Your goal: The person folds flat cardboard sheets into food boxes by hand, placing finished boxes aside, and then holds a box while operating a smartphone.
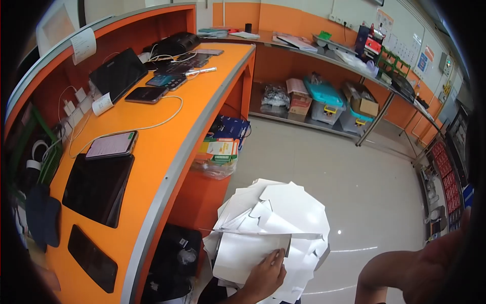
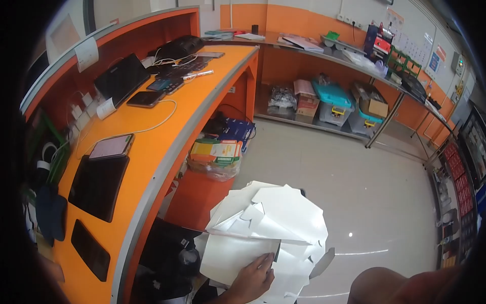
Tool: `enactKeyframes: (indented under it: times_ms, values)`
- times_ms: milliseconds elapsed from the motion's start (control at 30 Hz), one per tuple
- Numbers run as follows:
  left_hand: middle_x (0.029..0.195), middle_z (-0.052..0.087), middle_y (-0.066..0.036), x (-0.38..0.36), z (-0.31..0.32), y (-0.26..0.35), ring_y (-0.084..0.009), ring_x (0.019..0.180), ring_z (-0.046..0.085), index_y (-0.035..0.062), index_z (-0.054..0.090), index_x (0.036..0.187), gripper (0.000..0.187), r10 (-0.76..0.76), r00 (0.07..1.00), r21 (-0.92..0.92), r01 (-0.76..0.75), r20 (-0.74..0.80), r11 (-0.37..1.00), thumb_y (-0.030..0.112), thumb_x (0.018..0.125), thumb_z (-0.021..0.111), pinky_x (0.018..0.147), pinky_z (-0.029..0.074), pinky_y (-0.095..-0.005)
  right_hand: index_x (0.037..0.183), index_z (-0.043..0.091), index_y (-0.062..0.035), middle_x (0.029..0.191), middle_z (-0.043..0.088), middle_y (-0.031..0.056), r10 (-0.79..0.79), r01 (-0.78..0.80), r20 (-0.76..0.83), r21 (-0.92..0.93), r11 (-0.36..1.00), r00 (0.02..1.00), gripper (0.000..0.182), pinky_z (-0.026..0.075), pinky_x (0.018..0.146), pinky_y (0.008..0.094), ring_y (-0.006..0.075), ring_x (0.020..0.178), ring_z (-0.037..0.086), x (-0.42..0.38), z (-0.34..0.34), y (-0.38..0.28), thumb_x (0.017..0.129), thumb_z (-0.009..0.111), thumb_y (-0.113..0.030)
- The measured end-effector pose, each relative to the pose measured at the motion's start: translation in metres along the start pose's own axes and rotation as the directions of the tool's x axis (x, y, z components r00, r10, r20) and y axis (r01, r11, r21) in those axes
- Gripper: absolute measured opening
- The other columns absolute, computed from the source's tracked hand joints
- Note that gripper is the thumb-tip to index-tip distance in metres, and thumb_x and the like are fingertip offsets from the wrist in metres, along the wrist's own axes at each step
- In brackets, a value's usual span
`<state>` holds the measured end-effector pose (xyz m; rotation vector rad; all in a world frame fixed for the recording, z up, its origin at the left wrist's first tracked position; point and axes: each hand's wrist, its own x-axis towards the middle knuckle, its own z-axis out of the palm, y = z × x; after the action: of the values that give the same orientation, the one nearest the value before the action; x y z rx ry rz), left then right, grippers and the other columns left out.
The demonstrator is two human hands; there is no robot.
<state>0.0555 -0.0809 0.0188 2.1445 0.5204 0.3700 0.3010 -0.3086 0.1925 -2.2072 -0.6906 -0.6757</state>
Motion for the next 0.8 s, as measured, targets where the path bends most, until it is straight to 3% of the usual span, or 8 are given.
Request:
enactKeyframes:
  times_ms: [167,267,367,567,633,700,733,800]
  values:
    - [0.135,0.053,-0.030,-0.005,-0.003,0.006,-0.0458,0.122,0.052,-0.0120,0.046,0.136,0.048,-0.058,0.997,0.003,0.058,0.053,0.998,0.012,0.095,0.052,0.106,0.044,-0.0460,0.127,0.051,0.0028,0.121,0.054,0.0190,-0.016,0.012,0.049,0.094,0.996,0.999,0.044,0.052,0.085,0.0372,0.0303,0.106,0.060,-0.009,0.031,-0.033,0.092,0.068,-0.017]
    - [0.125,0.057,-0.031,0.002,0.003,-0.003,-0.0457,0.110,0.060,-0.0107,0.047,0.134,0.049,0.044,0.999,0.136,-0.046,0.017,0.990,0.012,0.091,0.057,0.093,0.052,-0.0481,0.126,0.052,0.0026,0.121,0.053,0.0185,-0.042,0.031,0.054,0.182,0.983,0.998,0.041,0.051,0.086,0.0374,0.0301,0.106,0.059,-0.017,0.051,-0.066,0.092,0.067,-0.015]
    - [0.126,0.058,-0.031,0.002,0.002,-0.003,-0.0470,0.108,0.061,-0.0100,0.050,0.134,0.049,0.026,1.000,-0.005,-0.026,0.001,1.000,0.009,0.090,0.061,0.093,0.052,-0.0458,0.125,0.053,0.0023,0.121,0.052,0.0180,-0.083,0.045,0.094,0.355,0.934,0.992,0.039,0.050,0.087,0.0377,0.0300,0.106,0.059,-0.026,0.067,-0.107,0.092,0.067,-0.013]
    - [0.125,0.058,-0.031,0.010,0.005,-0.007,-0.0467,0.109,0.061,-0.0093,0.050,0.135,0.050,0.078,0.996,0.112,-0.074,-0.038,0.991,0.012,0.090,0.061,0.094,0.050,-0.0478,0.122,0.055,0.0019,0.122,0.050,0.0171,-0.262,0.011,0.200,0.775,0.632,0.944,0.034,0.049,0.090,0.0382,0.0298,0.106,0.057,-0.065,0.097,-0.213,0.092,0.066,-0.010]
    - [0.125,0.059,-0.030,0.005,0.003,-0.006,-0.0460,0.109,0.061,-0.0090,0.051,0.134,0.050,0.048,0.998,0.288,-0.058,0.040,0.956,0.015,0.091,0.061,0.094,0.050,-0.0491,0.121,0.056,0.0017,0.122,0.049,0.0167,-0.465,-0.079,0.289,0.904,0.420,0.837,0.032,0.049,0.090,0.0383,0.0297,0.106,0.057,-0.099,0.114,-0.262,0.092,0.065,-0.009]
    - [0.124,0.060,-0.029,0.002,0.016,-0.009,-0.0446,0.107,0.063,-0.0090,0.051,0.134,0.047,0.063,0.996,0.119,-0.056,-0.055,0.991,0.012,0.092,0.057,0.093,0.051,-0.0488,0.116,0.057,0.0031,0.120,0.048,0.0189,-0.688,-0.228,0.323,0.946,0.229,0.650,0.027,0.049,0.093,0.0412,0.0324,0.104,0.057,-0.143,0.135,-0.322,0.092,0.064,-0.008]
    - [0.125,0.060,-0.029,0.002,0.018,-0.008,-0.0443,0.107,0.063,-0.0090,0.051,0.133,0.047,0.079,0.995,0.141,-0.070,-0.065,0.988,0.011,0.091,0.057,0.093,0.051,-0.0486,0.121,0.046,0.0026,0.117,0.051,0.0199,-0.742,-0.112,0.244,0.968,0.224,0.624,0.043,0.052,0.089,0.0381,0.0304,0.102,0.059,-0.171,0.145,-0.356,0.088,0.071,-0.010]
    - [0.128,0.059,-0.028,0.000,0.027,-0.007,-0.0419,0.108,0.064,-0.0078,0.052,0.133,0.045,0.092,0.995,0.185,-0.082,-0.049,0.979,0.010,0.092,0.056,0.091,0.053,-0.0469,0.140,0.043,0.0085,0.135,0.053,0.0268,-0.884,0.179,0.273,0.916,0.360,0.380,0.071,0.050,0.089,0.0441,0.0385,0.121,0.055,-0.171,0.133,-0.398,0.097,0.060,-0.045]
